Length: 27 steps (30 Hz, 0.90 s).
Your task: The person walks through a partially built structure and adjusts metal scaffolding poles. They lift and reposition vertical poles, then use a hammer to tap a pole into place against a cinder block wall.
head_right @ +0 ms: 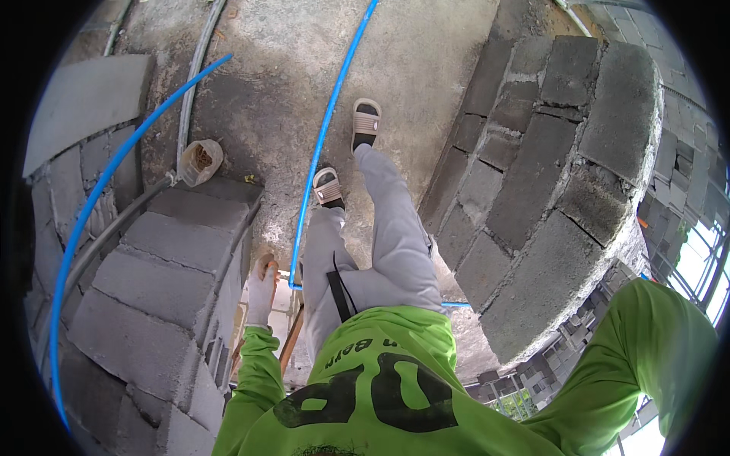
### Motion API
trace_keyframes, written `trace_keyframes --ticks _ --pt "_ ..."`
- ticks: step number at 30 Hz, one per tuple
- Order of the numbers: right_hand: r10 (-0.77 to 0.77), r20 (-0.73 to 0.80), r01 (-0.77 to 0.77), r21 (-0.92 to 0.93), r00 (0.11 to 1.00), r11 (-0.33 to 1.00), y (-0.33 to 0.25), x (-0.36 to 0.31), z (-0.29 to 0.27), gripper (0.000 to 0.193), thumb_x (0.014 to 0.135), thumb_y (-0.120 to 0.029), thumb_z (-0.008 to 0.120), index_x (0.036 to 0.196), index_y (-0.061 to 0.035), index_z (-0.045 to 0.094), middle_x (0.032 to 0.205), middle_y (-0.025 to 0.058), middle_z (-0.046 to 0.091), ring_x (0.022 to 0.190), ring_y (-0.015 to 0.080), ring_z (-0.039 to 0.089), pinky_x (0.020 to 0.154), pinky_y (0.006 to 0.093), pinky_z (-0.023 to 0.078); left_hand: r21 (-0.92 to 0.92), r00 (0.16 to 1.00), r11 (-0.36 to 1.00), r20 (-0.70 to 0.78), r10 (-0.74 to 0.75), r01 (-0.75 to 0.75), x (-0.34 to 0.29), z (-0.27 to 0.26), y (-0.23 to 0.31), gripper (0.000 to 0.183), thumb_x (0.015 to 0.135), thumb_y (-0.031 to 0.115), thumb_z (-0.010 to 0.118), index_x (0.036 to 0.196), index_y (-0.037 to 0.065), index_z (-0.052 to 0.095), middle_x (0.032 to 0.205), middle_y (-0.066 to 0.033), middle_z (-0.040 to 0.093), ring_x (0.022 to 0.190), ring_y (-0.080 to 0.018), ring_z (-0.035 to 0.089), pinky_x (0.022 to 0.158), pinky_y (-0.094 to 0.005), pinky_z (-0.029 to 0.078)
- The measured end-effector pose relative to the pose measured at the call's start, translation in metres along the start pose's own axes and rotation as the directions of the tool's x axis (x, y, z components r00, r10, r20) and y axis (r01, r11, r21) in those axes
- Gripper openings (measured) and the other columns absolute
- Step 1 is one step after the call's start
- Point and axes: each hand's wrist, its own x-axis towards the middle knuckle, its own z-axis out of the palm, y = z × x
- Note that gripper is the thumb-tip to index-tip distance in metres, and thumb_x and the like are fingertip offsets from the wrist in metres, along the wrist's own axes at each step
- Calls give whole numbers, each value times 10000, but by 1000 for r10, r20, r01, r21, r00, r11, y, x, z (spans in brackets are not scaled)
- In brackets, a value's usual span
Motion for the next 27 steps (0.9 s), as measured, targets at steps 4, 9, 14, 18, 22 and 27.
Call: trace_keyframes --ticks 4,9,14,18,22,27 --pt "338 -235 -395 -269 912 879 187 50 -115 383 1106 -245 453 1328 64 500 839 107 626 658 150 553 647 336 500 137 920 945 223 -322 298 1 -13 -16 198 989 67 554 1168 59 637 879 -17 612 683 -90 544 584 -246 477" --pt "606 -206 -546 -707 768 450 200 90 -169 344 1104 -242 461 1258 53 547 855 153 663 724 196 618 701 365 552 -142 788 776 178 -590 614 47 25 59 328 1011 204 577 1317 89 544 1182 -128 617 1038 -316 655 877 -547 567" --pt "441 455 91 -769 773 633 -151 93 -133 320 1102 -239 469 1188 42 595 871 198 699 789 242 683 754 394 603 331 829 798 74 -554 504 166 63 194 380 989 334 623 1263 73 651 1124 -102 691 1000 -198 650 834 -369 525" --pt "148 735 533 -600 662 597 -386 50 -75 314 1100 -237 475 1132 33 633 884 235 728 842 279 735 797 417 645 39 964 969 99 -248 246 240 77 299 380 987 334 624 1242 55 670 919 -61 711 762 -190 654 679 -353 523" --pt "-551 26 548 -155 834 822 -298 73 -187 415 1025 -326 633 1190 52 584 748 167 687 593 232 688 578 434 617 158 978 972 86 -188 173 291 73 390 374 986 339 609 1235 69 686 803 -52 692 635 -163 619 573 -325 501" --pt "270 -915 -261 193 301 946 -129 102 -330 334 1003 -257 649 1233 -30 566 882 104 654 631 193 614 617 361 550 121 978 980 125 -170 155 352 84 530 373 997 325 600 1241 53 672 848 -78 698 716 -179 656 623 -336 536"
